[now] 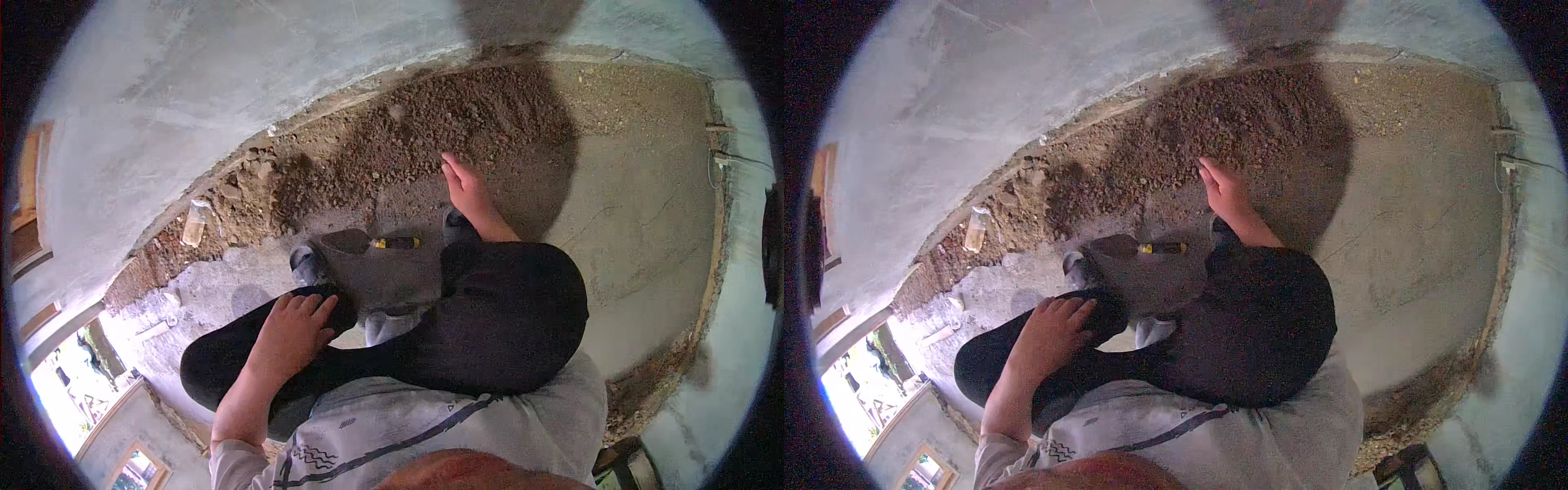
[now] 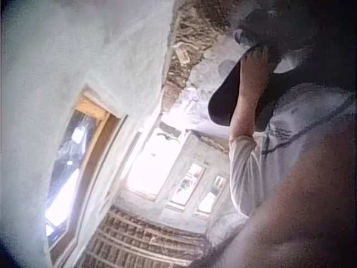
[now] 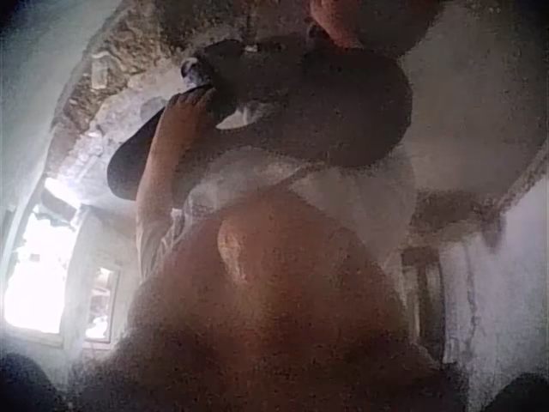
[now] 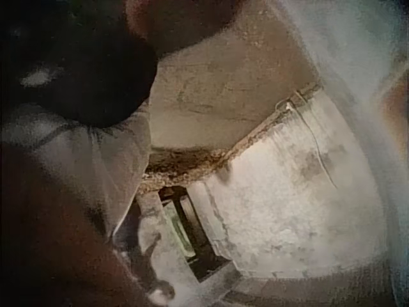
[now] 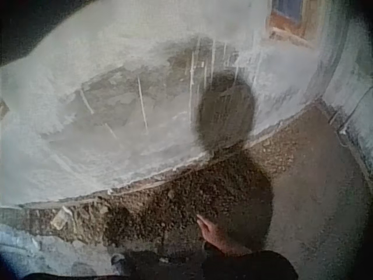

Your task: Smoothing and leveling soil/rubble for a floor foundation using a trowel.

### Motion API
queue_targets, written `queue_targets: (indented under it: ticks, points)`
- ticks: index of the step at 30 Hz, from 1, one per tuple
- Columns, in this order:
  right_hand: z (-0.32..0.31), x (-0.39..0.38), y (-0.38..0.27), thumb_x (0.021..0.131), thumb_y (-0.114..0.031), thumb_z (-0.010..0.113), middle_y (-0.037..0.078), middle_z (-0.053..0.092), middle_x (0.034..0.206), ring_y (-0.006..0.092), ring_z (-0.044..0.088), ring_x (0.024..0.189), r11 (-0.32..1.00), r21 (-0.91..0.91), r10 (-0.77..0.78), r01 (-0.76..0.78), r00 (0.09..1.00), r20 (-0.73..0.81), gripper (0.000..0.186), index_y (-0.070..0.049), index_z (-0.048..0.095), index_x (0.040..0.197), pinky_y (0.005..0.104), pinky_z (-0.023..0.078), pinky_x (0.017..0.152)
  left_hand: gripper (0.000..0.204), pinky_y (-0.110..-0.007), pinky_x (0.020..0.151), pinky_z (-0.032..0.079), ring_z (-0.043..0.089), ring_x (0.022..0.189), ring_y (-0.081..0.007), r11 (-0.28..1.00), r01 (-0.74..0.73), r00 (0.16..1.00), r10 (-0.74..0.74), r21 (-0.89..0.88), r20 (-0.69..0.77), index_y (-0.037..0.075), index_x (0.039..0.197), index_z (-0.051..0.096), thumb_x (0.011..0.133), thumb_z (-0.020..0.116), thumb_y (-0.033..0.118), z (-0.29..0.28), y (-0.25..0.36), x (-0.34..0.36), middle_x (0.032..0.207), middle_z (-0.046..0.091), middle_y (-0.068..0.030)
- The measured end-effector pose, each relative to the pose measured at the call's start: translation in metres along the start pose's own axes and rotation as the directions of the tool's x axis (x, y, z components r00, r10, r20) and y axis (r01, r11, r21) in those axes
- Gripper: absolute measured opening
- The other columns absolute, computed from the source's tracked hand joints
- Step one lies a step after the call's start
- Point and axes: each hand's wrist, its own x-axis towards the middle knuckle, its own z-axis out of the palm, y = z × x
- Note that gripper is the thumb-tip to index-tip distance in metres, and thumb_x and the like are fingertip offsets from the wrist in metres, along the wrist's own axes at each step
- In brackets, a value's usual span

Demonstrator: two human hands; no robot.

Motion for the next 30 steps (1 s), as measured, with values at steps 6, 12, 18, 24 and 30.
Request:
queue_targets:
  ticks: [6,12,18,24,30]
  points:
    - [0.023,-0.019,0.087,0.103,-0.034,0.057,0.022,0.072,0.105,0.0407,0.071,0.091,0.948,-0.269,0.194,-0.168,0.979,0.07,0.036,-0.012,0.066,0.13,0.0483,0.056,0.077,0.058,-0.046,0.114,0.037,0.054,0.128,-0.0327,0.997,-0.012,0.999,0.009,0.076,0.032,0.009,0.148,0.046,0.096,0.063,0.031,0.004,0.005,0.011,0.136,0.059,-0.0143]
    - [-0.011,0.011,0.013,0.103,-0.034,0.056,0.021,0.072,0.106,0.0405,0.071,0.092,0.973,-0.129,0.186,-0.193,0.98,-0.066,0.036,-0.011,0.066,0.129,0.0478,0.057,0.077,0.055,-0.044,0.109,0.041,0.058,0.122,-0.0319,0.995,-0.045,0.997,0.051,0.093,-0.066,0.01,0.145,0.049,0.096,0.062,0.031,0.014,-0.003,0.004,0.137,0.058,-0.0154]
    - [-0.03,-0.001,0.062,0.103,-0.024,0.06,0.024,0.072,0.098,0.0382,0.073,0.087,0.982,-0.126,0.102,-0.14,0.957,-0.271,0.03,-0.007,0.067,0.127,0.0434,0.056,0.07,0.054,-0.045,0.107,0.043,0.059,0.121,-0.0342,0.995,-0.037,0.998,0.042,0.092,-0.049,0.009,0.144,0.05,0.095,0.064,0.029,0.009,-0.002,0.006,0.138,0.057,-0.0166]
    - [-0.047,0.019,0.072,0.104,-0.033,0.058,0.023,0.072,0.087,0.0368,0.073,0.084,0.966,-0.165,0.148,-0.201,0.946,-0.287,0.035,-0.01,0.068,0.127,0.0418,0.055,0.068,0.055,-0.045,0.107,0.042,0.058,0.121,-0.0348,0.994,-0.046,0.998,0.049,0.1,-0.03,0.009,0.144,0.05,0.094,0.064,0.028,0.015,-0.004,0.009,0.138,0.057,-0.0168]
    - [-0.065,-0.022,0.073,0.104,-0.036,0.056,0.021,0.072,0.109,0.0374,0.071,0.097,0.96,0.077,0.279,-0.27,0.883,-0.377,0.039,-0.012,0.065,0.133,0.0446,0.055,0.076,0.055,-0.045,0.108,0.042,0.058,0.121,-0.0344,0.995,-0.047,0.998,0.051,0.087,-0.038,0.01,0.144,0.05,0.094,0.064,0.028,0.012,0.0,0.007,0.136,0.058,-0.0158]
